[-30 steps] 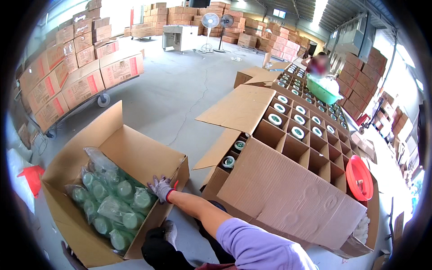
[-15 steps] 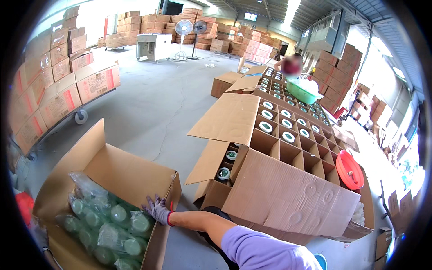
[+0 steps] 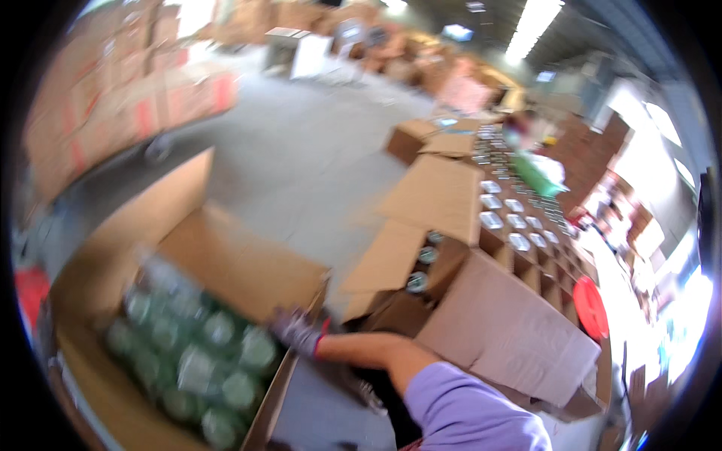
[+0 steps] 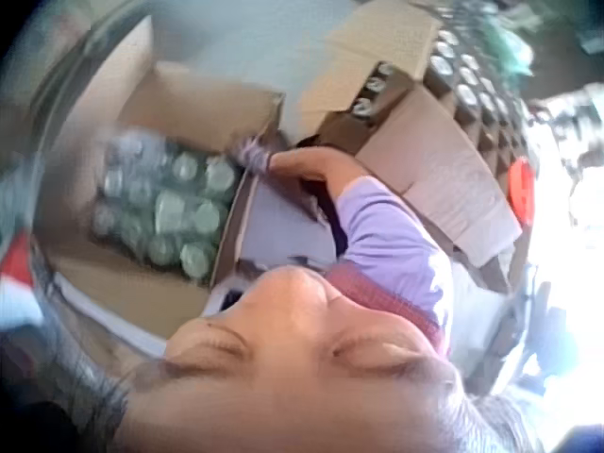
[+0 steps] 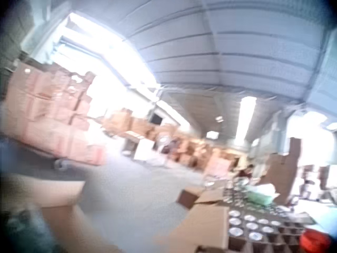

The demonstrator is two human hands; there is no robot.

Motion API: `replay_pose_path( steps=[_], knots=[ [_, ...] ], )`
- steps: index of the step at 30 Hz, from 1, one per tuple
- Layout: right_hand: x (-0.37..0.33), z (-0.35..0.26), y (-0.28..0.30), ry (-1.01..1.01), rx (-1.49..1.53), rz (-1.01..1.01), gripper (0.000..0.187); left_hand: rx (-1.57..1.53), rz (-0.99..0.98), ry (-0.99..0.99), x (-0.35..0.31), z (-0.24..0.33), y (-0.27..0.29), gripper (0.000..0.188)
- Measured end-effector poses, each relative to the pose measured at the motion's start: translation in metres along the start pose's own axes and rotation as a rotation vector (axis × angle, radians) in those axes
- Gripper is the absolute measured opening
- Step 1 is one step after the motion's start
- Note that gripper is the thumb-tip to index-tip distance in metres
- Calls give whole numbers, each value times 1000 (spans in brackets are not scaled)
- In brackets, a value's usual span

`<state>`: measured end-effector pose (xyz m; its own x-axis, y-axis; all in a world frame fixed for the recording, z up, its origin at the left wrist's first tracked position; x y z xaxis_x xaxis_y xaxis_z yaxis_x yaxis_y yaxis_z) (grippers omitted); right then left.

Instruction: The person assembles light green kettles by inserting internal components and lids, then places them into a cardboard box. The person also seals the box with tape.

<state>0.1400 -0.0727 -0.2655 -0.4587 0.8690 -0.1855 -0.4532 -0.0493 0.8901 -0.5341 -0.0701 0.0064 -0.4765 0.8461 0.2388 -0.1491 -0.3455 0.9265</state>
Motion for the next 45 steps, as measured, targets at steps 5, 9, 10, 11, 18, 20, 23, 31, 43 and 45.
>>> replay_pose_path(
  steps=[5, 9, 10, 11, 18, 20, 23, 31, 43, 45],
  knots=[
    [-33, 3, 28, 188, -84, -123, 71, -228, 75, -233, -2, 39, -14, 51],
    [-36, 4, 64, 167, 106, -181, 119, 140, 189, 48, 24, 35, -14, 67],
    [-23, -6, 72, 192, 88, -143, 118, 111, 408, 18, 34, 4, -4, 66],
    [-26, -2, 68, 177, 61, -155, 117, -83, 327, 120, 42, 2, -3, 65],
    [-28, 1, 53, 174, 69, -167, 114, -1265, 39, 136, -25, 117, -160, 52],
    [-34, 12, 47, 142, 84, -193, 115, -1007, -11, 75, -79, 180, -205, 43],
    [-34, 12, 46, 144, 138, -173, 122, -192, 261, -240, -147, 211, -237, 38],
    [-38, 9, 57, 165, 167, -154, 117, 25, 540, -623, -92, 265, -91, 45],
    [-34, 11, 68, 128, 99, -121, 110, 194, 65, -341, -238, 161, -193, 68],
    [-39, 9, 53, 30, 133, 67, 106, 201, 72, -259, -250, 147, -221, 77]
  ],
)
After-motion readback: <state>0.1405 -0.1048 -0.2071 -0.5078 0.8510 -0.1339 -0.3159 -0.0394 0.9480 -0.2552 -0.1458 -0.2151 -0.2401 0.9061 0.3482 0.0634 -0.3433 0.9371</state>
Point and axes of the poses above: each hand's wrist, its own x-axis towards the middle knuckle, its own y-axis out of the back of the hand, z = x × y, the point moved 6 cm from there along x, towards the middle knuckle, and after that the axes turned 10 degrees about y, right-handed, at the moved point
